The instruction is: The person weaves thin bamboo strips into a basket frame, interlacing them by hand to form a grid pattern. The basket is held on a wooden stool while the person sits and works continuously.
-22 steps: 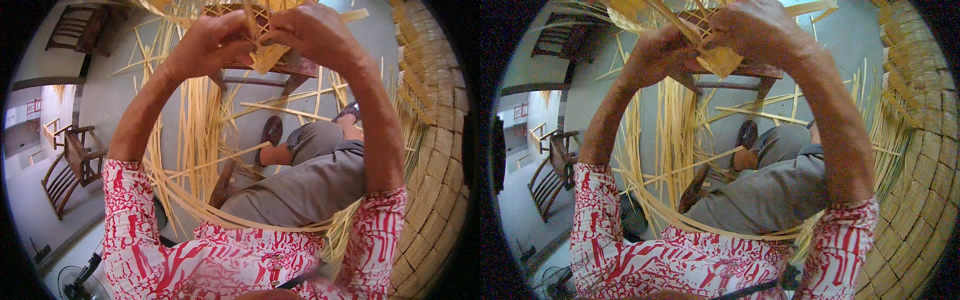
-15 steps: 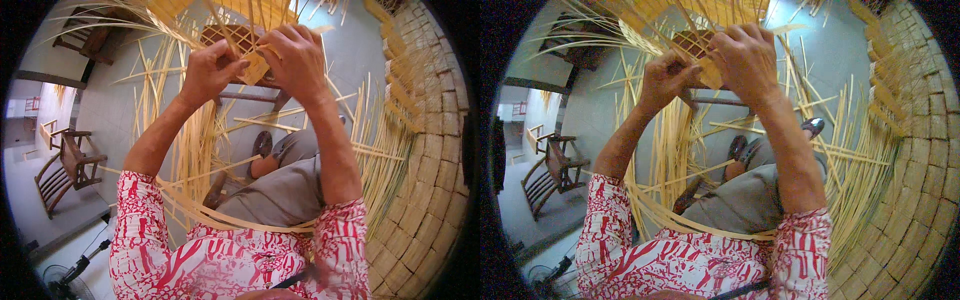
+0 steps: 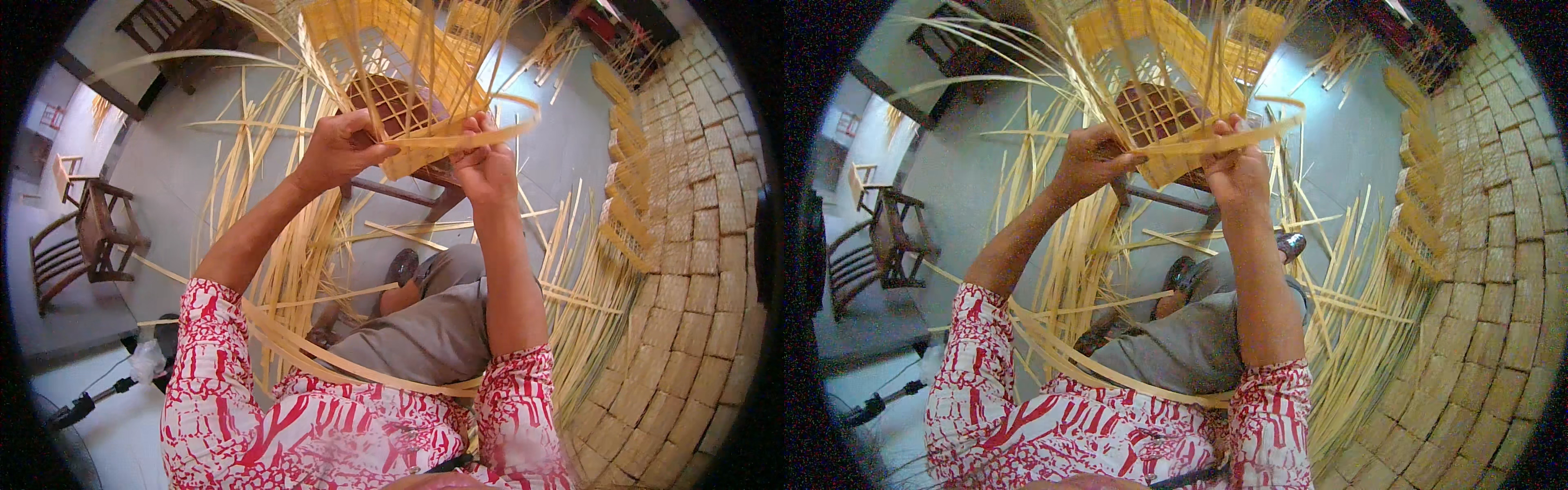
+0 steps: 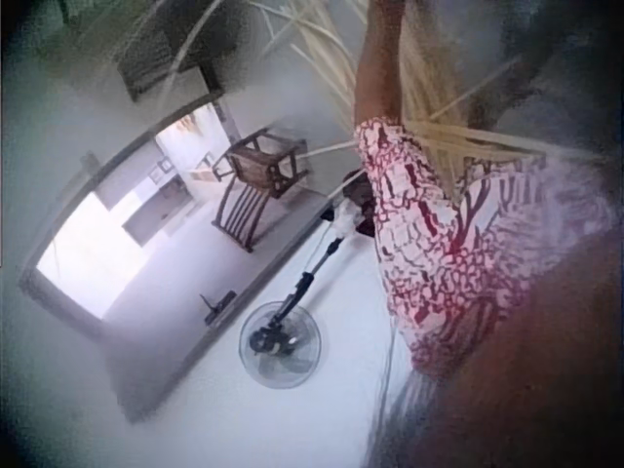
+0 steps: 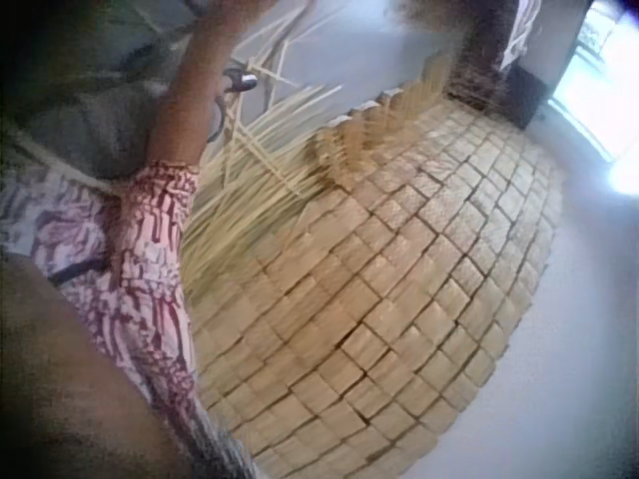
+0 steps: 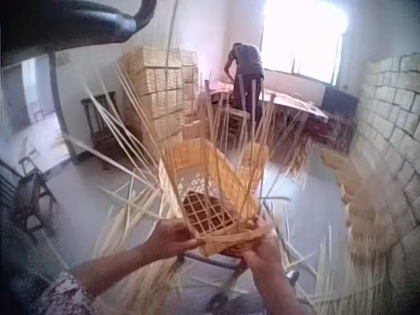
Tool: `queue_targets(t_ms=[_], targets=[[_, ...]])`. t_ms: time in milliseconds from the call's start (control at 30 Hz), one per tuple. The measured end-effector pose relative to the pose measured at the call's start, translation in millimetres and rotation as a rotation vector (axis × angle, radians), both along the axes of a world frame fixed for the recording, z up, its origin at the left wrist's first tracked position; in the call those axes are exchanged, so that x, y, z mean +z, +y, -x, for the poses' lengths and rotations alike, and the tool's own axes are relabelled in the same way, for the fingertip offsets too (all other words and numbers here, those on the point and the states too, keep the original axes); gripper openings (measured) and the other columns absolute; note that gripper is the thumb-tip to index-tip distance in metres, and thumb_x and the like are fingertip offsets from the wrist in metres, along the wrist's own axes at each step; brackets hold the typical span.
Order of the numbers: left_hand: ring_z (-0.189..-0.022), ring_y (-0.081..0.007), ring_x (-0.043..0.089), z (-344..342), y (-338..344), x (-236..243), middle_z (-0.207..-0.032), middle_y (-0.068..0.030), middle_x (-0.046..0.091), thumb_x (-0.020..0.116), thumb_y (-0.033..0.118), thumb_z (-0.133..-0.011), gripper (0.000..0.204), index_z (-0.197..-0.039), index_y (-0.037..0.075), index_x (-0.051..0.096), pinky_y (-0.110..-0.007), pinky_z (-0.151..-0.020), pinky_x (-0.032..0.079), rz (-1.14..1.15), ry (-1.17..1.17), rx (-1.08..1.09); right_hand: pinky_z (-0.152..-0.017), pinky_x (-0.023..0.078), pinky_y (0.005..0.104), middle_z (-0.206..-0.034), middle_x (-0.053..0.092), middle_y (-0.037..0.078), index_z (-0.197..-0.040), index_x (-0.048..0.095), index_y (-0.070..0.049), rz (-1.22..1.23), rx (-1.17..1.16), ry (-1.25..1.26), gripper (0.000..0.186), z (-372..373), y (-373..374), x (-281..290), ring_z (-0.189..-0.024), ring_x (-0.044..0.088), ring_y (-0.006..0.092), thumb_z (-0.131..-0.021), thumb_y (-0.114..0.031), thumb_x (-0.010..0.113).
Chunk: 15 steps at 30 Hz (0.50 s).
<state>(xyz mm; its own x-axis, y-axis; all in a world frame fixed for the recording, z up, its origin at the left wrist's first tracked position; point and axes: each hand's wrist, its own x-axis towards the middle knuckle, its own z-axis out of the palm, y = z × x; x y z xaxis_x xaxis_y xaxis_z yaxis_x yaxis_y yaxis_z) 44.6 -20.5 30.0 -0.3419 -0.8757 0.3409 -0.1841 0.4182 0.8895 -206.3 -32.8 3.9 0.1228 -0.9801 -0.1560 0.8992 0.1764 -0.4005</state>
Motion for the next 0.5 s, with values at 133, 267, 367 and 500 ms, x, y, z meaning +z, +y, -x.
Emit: queue_targets(t_ms=[133, 267, 367, 500], targets=[[-0.066, -0.0072, 0.057, 7.3, -2.0, -2.0, -0.074, -0.0018, 0.061, 0.080, 0.009, -0.083, 0.020, -0.082, 0.001, 0.062, -0.026, -0.058, 0.049, 0.091, 0.002, 0.071, -0.071, 0.054, 0.0284, -0.097, 0.070, 0.010, -0.102, 0.065, -0.005, 0.200, 0.223, -0.055, 0.020, 0.9, -0.6, 21.6, -0.080, 0.066, 0.0177, -0.100, -0.024, 0.058], [-0.065, -0.0117, 0.060, 8.9, -10.8, -15.4, -0.074, -0.0048, 0.061, 0.082, 0.015, -0.080, 0.024, -0.081, 0.002, 0.063, -0.028, -0.059, 0.050, 0.081, 0.087, 0.068, -0.071, 0.051, 0.0255, -0.105, 0.071, 0.009, -0.115, 0.068, -0.001, 0.452, 0.322, 0.527, 0.031, -25.5, 7.3, 76.5, -0.084, 0.064, 0.0133, -0.097, -0.026, 0.064], [-0.066, -0.0130, 0.062, 9.8, -15.6, -18.2, -0.073, -0.0050, 0.061, 0.082, 0.017, -0.081, 0.024, -0.083, 0.002, 0.064, -0.028, -0.060, 0.050, 0.100, 0.058, 0.071, -0.076, 0.049, 0.0250, -0.113, 0.067, 0.006, -0.132, 0.060, -0.002, 0.561, 0.220, 0.834, 0.045, -45.8, 24.5, 87.1, -0.089, 0.060, 0.0112, -0.092, -0.019, 0.071], [-0.066, -0.0141, 0.063, 12.7, -20.0, -18.4, -0.074, -0.0053, 0.062, 0.082, 0.017, -0.081, 0.022, -0.084, 0.002, 0.066, -0.028, -0.061, 0.050, 0.154, 0.049, 0.056, -0.082, 0.048, 0.0266, -0.112, 0.058, 0.004, -0.130, 0.062, -0.007, 0.742, 0.142, 1.137, 0.043, -44.9, 23.4, 84.2, -0.094, 0.057, 0.0150, -0.089, -0.017, 0.072]])
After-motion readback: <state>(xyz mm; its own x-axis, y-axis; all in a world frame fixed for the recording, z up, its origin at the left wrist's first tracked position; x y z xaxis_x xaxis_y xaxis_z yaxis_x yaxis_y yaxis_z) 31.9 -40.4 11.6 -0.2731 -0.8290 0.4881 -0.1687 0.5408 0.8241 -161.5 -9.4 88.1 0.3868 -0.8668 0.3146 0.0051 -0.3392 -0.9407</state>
